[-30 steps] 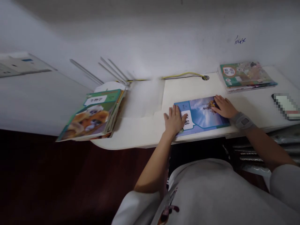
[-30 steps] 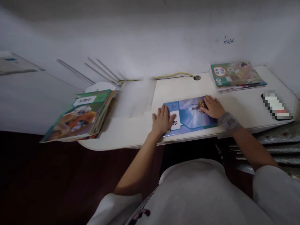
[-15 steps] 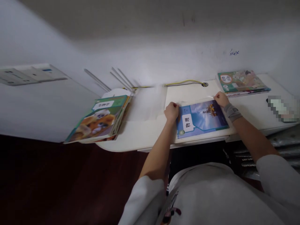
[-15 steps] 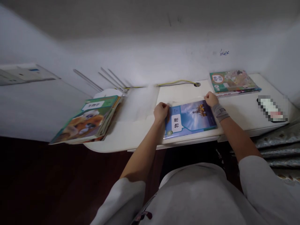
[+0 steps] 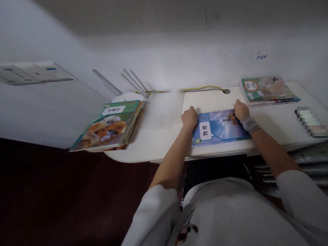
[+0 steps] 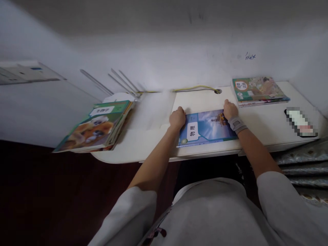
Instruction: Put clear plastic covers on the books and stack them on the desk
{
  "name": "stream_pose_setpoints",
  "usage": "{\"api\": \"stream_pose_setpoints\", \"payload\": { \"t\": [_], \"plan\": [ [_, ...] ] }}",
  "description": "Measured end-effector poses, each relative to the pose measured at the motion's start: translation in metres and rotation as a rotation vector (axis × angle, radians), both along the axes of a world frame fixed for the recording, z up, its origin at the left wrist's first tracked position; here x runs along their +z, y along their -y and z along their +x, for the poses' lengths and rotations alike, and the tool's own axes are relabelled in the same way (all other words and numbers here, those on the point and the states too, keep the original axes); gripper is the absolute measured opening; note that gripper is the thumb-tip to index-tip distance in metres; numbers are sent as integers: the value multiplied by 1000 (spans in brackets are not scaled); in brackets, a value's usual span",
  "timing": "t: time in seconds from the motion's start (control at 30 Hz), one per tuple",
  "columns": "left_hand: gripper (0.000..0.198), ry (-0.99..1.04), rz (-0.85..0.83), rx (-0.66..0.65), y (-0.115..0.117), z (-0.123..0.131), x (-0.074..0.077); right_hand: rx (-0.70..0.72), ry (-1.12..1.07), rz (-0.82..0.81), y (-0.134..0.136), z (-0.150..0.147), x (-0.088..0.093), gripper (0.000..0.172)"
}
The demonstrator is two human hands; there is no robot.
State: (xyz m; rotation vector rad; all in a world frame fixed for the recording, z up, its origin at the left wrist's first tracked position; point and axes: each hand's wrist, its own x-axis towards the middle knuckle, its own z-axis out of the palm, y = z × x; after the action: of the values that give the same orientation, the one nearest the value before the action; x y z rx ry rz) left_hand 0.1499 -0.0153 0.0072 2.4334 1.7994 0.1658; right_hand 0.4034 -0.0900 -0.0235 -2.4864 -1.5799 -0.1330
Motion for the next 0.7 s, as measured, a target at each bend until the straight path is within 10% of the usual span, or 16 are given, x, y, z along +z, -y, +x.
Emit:
{"api": "stream_pose_setpoints", "payload": {
  "t": [0.17, 0.3, 0.7],
  "plan": [
    [53, -48, 145, -126, 42, 27, 13, 8, -19, 24, 0, 1, 1, 31],
    [72, -62, 27, -264, 76, 50, -3, 9, -31, 23, 2, -2, 3, 34],
    [73, -13, 2, -295, 77, 48, -26, 144, 84, 39, 8, -16, 39, 36]
  ]
}}
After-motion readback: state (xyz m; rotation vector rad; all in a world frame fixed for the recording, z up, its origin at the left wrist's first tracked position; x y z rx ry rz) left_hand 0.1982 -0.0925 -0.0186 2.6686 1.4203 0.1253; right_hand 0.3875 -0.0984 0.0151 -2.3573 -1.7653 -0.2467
